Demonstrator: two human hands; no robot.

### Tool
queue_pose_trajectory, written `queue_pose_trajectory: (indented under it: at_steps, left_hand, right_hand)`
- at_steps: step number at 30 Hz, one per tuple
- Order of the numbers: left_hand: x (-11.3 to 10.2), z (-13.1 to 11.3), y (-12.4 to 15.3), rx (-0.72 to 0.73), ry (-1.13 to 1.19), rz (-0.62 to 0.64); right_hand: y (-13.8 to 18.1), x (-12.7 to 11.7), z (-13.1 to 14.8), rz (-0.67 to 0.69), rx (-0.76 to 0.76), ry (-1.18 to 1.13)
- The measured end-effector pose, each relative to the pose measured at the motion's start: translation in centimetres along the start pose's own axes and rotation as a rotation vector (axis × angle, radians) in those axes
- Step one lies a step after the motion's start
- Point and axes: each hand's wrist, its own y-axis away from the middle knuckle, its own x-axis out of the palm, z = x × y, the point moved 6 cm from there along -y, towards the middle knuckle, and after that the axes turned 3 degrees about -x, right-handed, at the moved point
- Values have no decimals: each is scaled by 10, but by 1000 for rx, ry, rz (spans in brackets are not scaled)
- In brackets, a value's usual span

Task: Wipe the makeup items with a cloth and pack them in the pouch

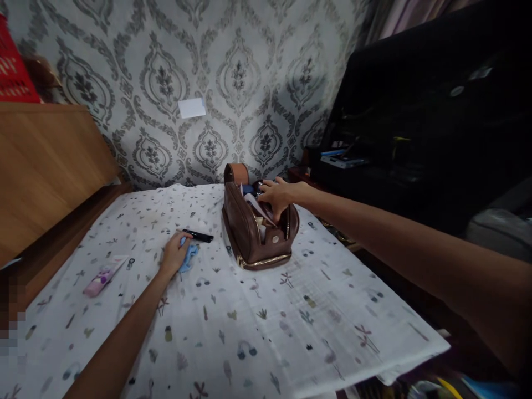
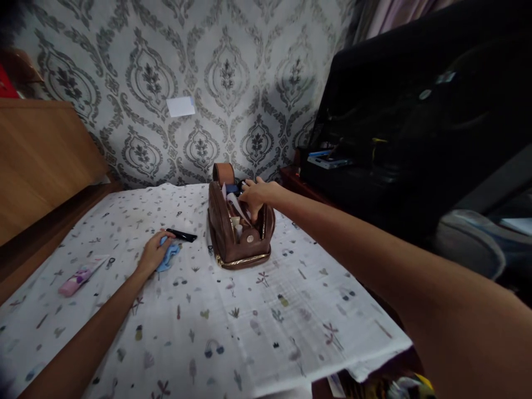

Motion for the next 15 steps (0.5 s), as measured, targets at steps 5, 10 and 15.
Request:
queue_pose_trajectory:
  at_steps: [5,10,15]
  left_hand:
    - [1,-1,1,14,-16,9]
    - [0,-3,2,25,-34,2]
    - [0,-3,1,31,-45,1]
  right_hand:
    - [9,-2,-8,-1,-38,120]
    - [12,-4,-11,-48,-6,19]
    - [15,-5,-4,-62,-19,-30]
